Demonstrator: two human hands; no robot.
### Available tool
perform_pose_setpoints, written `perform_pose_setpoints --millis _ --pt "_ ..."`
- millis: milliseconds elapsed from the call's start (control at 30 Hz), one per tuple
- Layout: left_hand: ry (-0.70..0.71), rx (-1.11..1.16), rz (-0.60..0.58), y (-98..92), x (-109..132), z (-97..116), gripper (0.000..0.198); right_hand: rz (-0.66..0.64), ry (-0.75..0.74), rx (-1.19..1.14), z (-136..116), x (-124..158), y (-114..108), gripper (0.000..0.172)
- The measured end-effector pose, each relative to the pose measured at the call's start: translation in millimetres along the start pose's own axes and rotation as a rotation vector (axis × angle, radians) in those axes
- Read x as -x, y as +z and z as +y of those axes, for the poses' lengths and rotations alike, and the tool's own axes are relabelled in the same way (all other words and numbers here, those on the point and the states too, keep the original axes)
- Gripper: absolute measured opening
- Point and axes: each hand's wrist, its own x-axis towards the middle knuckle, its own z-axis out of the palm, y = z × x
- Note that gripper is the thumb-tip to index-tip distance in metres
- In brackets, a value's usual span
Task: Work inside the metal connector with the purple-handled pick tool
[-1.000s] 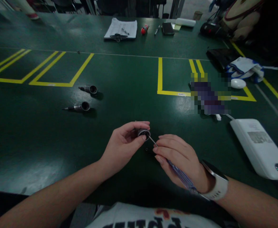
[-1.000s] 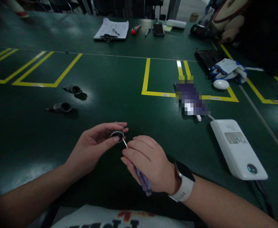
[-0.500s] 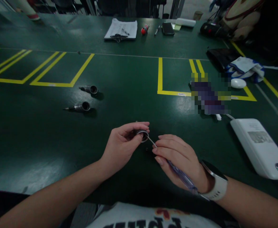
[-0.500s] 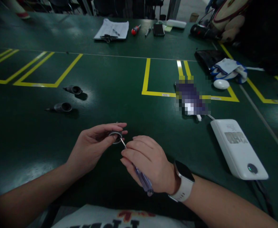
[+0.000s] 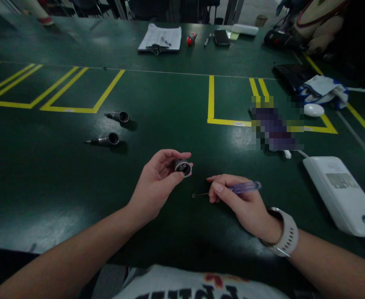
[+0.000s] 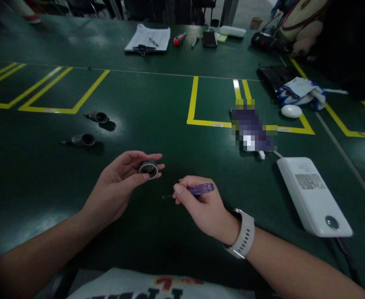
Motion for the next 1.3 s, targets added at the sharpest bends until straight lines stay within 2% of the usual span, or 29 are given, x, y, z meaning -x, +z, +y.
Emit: perform_pose_setpoints --millis 200,367,433,533,733,867,1033,1300 --pt "0.005 0.004 0.018 0.5 0 -1 0.025 -0.039 -0.126 0.17 -2 4 2 0.025" --pt "0.004 -0.022 0.037 0.9 0 0 0.025 -0.189 -0.356 0.413 -7 8 5 0.014" --pt "0.0 -0.033 0.038 0.8 0 0 0.026 -0.211 -0.436 0.496 -7 8 6 0.012" --pt "0.009 -0.042 0.044 0.7 -1 -1 0.027 -0.165 -0.514 0.533 -5 10 7 0.011" --pt "0.039 -0.072 0.042 0.4 -1 -2 0.026 -0.009 -0.689 0.448 -7 15 2 0.014" --pt "0.055 -0.113 -0.012 0.8 1 -2 0.022 0.032 -0.71 0.472 -9 13 2 0.015" --pt "0.08 -0.193 -0.051 1.5 3 -3 0.02 0.011 -0.668 0.5 -7 10 4 0.014" --pt "0.211 -0.299 -0.093 1.4 4 -5 0.017 -0.008 -0.651 0.499 -4 10 4 0.015"
